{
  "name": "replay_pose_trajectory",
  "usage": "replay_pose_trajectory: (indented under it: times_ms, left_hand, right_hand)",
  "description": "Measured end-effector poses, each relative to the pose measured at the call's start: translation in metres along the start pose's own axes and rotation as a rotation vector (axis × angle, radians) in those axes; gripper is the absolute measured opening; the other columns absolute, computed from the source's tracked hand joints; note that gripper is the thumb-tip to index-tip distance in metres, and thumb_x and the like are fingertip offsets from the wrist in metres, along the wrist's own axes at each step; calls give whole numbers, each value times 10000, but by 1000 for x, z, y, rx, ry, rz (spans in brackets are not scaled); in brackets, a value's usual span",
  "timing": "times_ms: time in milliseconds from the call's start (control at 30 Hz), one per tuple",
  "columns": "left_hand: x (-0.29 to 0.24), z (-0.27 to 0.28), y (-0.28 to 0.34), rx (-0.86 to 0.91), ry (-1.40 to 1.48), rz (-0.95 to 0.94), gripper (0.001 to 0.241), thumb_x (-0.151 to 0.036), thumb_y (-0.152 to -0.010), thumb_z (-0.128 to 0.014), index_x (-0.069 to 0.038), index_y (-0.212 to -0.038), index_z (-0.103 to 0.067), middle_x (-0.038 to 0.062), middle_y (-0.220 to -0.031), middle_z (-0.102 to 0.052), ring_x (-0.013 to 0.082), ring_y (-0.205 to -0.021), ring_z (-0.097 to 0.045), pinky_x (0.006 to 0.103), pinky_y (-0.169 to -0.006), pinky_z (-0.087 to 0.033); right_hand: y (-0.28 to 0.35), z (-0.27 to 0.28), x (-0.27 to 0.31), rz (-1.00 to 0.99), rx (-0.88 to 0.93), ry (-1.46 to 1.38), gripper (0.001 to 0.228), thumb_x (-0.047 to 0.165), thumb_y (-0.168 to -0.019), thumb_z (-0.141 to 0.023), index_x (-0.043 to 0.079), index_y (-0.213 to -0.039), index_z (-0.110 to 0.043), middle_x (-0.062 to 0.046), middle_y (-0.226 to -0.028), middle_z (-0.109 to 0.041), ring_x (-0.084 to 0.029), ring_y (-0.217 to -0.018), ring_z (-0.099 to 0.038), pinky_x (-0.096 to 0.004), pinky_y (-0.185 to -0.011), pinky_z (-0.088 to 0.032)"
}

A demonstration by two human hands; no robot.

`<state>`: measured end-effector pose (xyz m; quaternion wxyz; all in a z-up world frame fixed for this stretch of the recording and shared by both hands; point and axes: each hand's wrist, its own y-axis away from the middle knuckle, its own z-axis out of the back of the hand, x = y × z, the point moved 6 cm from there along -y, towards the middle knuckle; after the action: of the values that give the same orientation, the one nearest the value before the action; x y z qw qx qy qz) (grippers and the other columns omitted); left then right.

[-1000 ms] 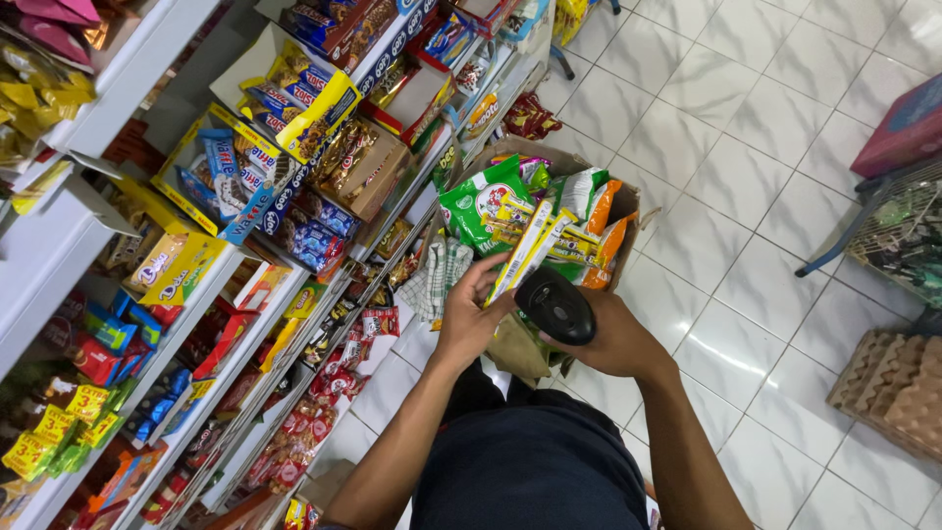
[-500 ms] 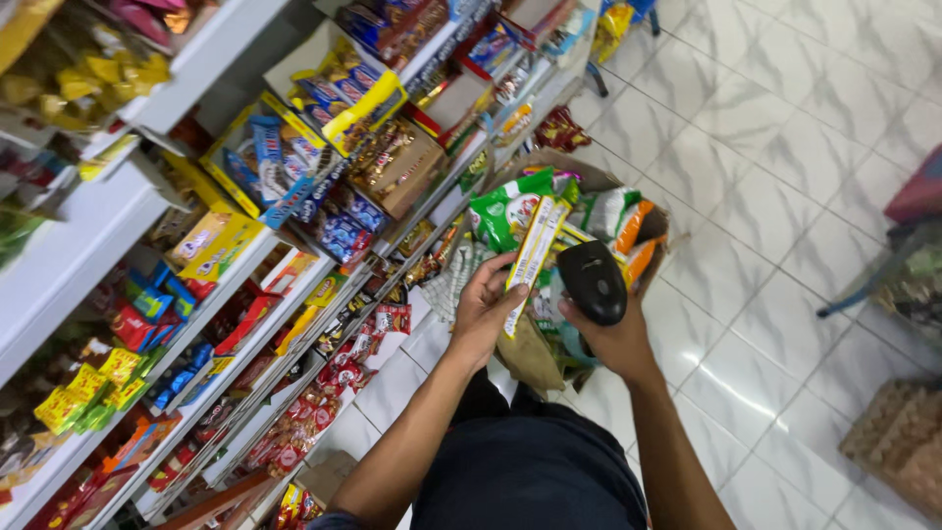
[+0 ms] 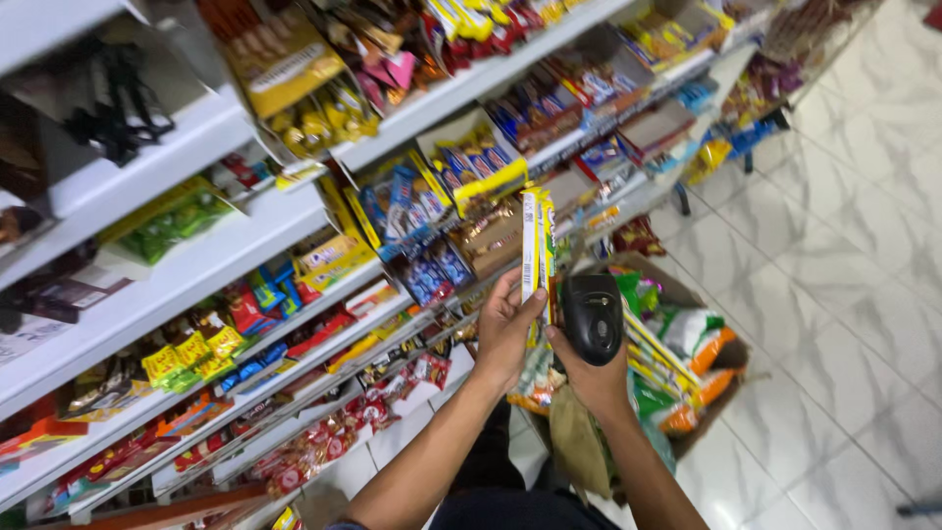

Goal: The person scans several snack items using a handheld barcode scanner, holding each item up and then placing it into a cardboard box.

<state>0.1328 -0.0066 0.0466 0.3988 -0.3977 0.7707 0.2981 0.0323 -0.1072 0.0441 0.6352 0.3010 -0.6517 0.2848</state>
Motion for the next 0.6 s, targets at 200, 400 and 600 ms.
replay_pose_trajectory:
  times_ms: [200,400,600]
  left_hand:
    - [-58,-1,-40,29,-68,-192,404,-17,-971,-666,-16,-1354,-536,110,-1247,-697,138,-1134,-649,302,-979,-520]
    - [-90,-7,-84,59,-9,-182,422,-114,-976,-658,-60,-1362,-496,68,-1055,-719,125,-874,-643,255,-707,-505]
    - [-114,10,-106,-44,-174,-240,412,-153,-998,-639,-83,-1389,-531,13,-920,-681,54,-733,-584,221,-579,-441]
  right_hand:
    - [-41,-23,40,75,-53,27,287,94,-825,-855,9,-1053,-702,-45,-926,-730,-113,-778,-663,-269,-705,-546]
    - [-78,-44,71,272,-51,-143,309,104,-848,-822,24,-1116,-690,-26,-1025,-729,-91,-895,-683,-253,-801,-560]
    - [-137,-56,113,305,-98,-110,289,93,-853,-822,21,-1105,-703,-34,-1022,-737,-98,-884,-689,-262,-804,-563]
